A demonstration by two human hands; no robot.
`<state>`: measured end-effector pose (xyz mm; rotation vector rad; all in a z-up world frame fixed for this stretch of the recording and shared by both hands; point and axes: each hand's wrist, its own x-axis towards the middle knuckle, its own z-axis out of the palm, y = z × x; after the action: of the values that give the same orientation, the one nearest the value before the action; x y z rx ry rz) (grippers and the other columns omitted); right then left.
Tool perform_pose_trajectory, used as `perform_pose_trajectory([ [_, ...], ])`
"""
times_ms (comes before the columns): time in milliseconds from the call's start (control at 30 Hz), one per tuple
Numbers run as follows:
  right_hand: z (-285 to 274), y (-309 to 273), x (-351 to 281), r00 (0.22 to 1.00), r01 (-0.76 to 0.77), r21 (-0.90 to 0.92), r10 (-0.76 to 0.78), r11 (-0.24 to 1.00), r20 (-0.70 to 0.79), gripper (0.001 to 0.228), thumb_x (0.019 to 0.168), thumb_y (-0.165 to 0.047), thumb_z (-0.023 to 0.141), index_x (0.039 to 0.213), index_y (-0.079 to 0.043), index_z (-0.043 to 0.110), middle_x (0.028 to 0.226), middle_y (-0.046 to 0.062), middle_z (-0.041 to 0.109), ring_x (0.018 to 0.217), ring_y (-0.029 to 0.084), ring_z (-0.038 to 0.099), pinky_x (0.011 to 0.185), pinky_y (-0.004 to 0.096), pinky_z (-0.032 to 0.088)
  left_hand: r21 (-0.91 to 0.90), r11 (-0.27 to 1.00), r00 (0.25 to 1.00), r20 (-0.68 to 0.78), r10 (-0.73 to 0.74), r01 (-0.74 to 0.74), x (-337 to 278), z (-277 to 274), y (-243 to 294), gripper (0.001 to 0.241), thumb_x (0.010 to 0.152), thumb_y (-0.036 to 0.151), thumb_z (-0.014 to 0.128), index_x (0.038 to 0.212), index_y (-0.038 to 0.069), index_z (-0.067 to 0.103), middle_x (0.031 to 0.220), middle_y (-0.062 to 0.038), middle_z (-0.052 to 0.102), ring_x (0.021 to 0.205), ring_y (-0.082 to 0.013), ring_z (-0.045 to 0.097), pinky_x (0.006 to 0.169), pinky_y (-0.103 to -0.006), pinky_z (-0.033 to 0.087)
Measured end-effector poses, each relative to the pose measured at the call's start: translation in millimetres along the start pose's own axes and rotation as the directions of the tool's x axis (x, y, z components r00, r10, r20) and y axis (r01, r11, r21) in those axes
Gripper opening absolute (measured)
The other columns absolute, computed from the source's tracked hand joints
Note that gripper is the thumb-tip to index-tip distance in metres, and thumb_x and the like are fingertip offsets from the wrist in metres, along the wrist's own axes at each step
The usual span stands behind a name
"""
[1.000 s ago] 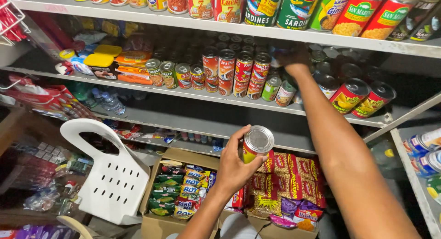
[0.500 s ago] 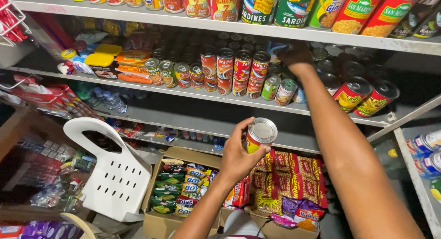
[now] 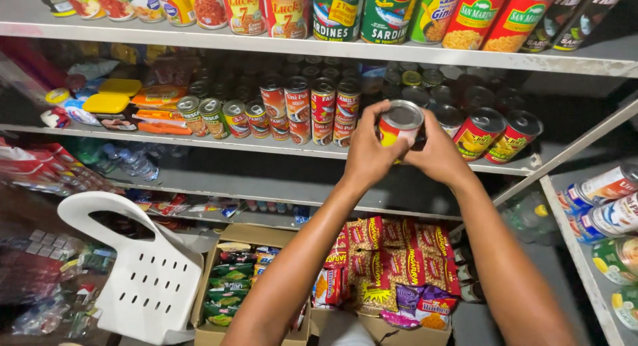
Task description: Organizing and rearranging canned goods on shelves.
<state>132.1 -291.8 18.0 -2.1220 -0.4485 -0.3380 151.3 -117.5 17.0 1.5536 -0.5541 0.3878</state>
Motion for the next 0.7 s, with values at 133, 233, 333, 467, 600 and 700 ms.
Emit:
perform_pose_trajectory([
  [133, -5, 33, 33, 0.985, 0.030, -0.067, -0.041, 0.997, -0.166, 0.078, 0.079, -0.016, 0.085, 0.146, -0.004, 0.047, 0.137, 0.012, 0.062, 0.127, 0.022, 0.059, 0.107, 0.038, 0.047, 0.007, 1.000, 1.000, -0.004, 0.011, -0.011, 30, 19, -13, 0.074, 0.077, 0.020, 0.080, 0.140, -0.004, 0.048, 0.126, -0.023, 0.068, 0.118, -0.0334, 0.069, 0.100, -0.0394, 0.054],
  [233, -4, 78, 65, 0.946, -0.136, -0.064, 0.110, 0.989, -0.306, 0.065, 0.083, -0.019, 0.087, 0.136, -0.003, 0.053, 0.128, 0.013, 0.070, 0.119, 0.022, 0.067, 0.103, 0.036, 0.052, 0.051, 0.993, 0.994, -0.033, 0.104, -0.102, 40, 34, -45, 0.083, 0.085, 0.022, 0.076, 0.148, -0.013, 0.034, 0.141, -0.033, 0.054, 0.132, -0.0431, 0.056, 0.110, -0.0434, 0.045],
  [333, -1, 123, 98, 0.930, -0.327, -0.097, 0.302, 0.940, -0.208, 0.046, 0.086, -0.024, 0.085, 0.124, -0.001, 0.073, 0.113, 0.016, 0.080, 0.102, 0.025, 0.076, 0.096, 0.037, 0.058, 0.153, 0.985, 0.995, 0.072, 0.072, -0.083, 40, 39, -68, 0.072, 0.091, 0.028, 0.071, 0.143, -0.013, 0.042, 0.141, -0.034, 0.053, 0.132, -0.0456, 0.054, 0.113, -0.0432, 0.043],
  [467, 1, 154, 131, 0.885, -0.025, -0.074, -0.012, 0.997, -0.465, 0.084, 0.068, -0.026, 0.092, 0.134, 0.004, 0.048, 0.119, 0.018, 0.069, 0.105, 0.026, 0.071, 0.087, 0.036, 0.058, 0.214, 0.971, 0.986, 0.149, 0.072, -0.103, 28, 35, -84, 0.068, 0.095, 0.029, 0.067, 0.143, -0.013, 0.043, 0.144, -0.035, 0.052, 0.136, -0.0460, 0.051, 0.116, -0.0441, 0.039],
  [600, -3, 176, 147, 0.851, -0.202, -0.339, -0.007, 0.919, -0.524, 0.088, 0.067, -0.042, 0.101, 0.124, 0.007, 0.056, 0.112, 0.024, 0.067, 0.097, 0.034, 0.067, 0.081, 0.042, 0.055, 0.250, 0.968, 0.980, 0.200, -0.015, -0.036, 16, 24, -84, 0.065, 0.095, 0.027, 0.064, 0.143, -0.012, 0.045, 0.143, -0.033, 0.054, 0.136, -0.0440, 0.051, 0.116, -0.0436, 0.039],
  [700, -3, 157, 150, 0.877, -0.293, -0.192, 0.184, 0.936, -0.444, 0.075, 0.067, -0.049, 0.094, 0.114, 0.002, 0.066, 0.109, 0.019, 0.074, 0.098, 0.029, 0.072, 0.086, 0.041, 0.057, 0.219, 0.975, 0.976, 0.208, -0.068, 0.022, 16, 16, -69, 0.068, 0.093, 0.027, 0.066, 0.143, -0.012, 0.043, 0.140, -0.033, 0.055, 0.133, -0.0432, 0.054, 0.113, -0.0435, 0.040],
])
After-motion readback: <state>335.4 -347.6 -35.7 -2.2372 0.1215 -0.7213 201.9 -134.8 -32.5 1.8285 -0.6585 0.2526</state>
